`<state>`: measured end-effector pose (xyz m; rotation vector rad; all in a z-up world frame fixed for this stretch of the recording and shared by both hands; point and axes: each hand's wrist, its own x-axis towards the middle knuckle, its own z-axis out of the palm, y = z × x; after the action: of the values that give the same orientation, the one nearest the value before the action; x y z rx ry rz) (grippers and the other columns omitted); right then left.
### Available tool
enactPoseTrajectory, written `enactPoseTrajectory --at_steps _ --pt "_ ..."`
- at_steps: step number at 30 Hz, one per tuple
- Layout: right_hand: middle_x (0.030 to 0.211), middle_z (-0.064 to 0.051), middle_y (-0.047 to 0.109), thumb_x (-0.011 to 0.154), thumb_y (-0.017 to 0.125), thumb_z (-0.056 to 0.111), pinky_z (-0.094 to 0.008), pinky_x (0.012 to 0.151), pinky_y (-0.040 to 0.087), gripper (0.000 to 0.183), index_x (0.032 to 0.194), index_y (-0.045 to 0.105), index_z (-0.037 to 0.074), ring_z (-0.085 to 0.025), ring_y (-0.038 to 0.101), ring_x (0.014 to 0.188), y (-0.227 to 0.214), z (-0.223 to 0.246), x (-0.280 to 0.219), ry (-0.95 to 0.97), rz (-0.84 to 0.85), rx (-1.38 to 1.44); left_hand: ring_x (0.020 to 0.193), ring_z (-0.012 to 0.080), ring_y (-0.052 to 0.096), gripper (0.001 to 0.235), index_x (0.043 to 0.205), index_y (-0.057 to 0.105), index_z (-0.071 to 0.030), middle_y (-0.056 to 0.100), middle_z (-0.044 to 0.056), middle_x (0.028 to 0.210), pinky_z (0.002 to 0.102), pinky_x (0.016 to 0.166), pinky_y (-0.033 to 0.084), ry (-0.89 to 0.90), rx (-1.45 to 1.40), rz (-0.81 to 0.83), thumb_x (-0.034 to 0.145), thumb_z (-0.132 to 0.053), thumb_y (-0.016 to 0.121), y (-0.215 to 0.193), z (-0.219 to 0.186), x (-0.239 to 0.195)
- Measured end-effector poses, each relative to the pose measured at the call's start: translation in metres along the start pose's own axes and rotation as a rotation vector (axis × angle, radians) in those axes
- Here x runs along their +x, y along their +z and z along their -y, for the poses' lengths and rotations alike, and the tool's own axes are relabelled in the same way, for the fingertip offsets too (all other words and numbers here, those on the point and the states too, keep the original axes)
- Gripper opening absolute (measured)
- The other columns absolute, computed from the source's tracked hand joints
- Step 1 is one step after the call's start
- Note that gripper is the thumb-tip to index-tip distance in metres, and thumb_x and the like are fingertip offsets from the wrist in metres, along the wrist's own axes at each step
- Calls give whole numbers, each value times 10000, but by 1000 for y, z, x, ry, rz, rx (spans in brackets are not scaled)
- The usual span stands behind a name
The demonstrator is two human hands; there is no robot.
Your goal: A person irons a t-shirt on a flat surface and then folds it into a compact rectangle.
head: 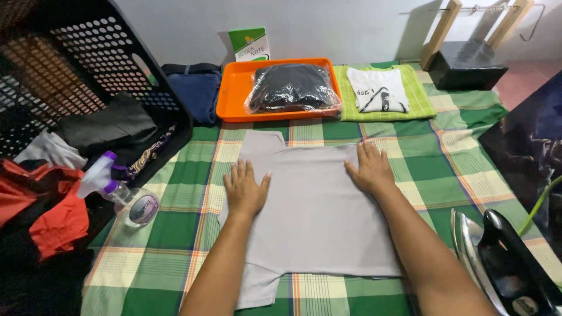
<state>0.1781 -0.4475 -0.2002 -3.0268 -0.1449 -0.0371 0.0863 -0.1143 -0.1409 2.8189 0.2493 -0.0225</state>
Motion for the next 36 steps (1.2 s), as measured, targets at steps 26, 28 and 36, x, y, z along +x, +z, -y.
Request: enactPoseTrajectory --at_steps 26,28,36 --pt "1425 -155 596 996 499 589 -548 1073 430 678 1438 573 80 -358 580 1326 1 -28 -235 57 -198 -66 1438 341 445 720 1359 553 -45 520 194 1486 529 1169 331 -79 93 -211 905 -601 611 22 86 -206" --pt "1350 -105 638 957 552 583 -528 993 503 618 1379 624 138 -344 638 1246 0 -32 -262 53 -193 -83 1387 315 503 619 1272 609 -115 578 137 1420 534 1127 393 -75 90 -241 866 -579 672 29 92 -216" --pt "1211 123 705 933 656 382 -353 937 516 248 1171 716 346 -197 642 1172 -7 -44 -308 -239 -298 -26 1179 206 601 312 1128 672 -280 653 -48 1173 414 979 439 583 -31 -166 902 -495 671 46 92 -226"
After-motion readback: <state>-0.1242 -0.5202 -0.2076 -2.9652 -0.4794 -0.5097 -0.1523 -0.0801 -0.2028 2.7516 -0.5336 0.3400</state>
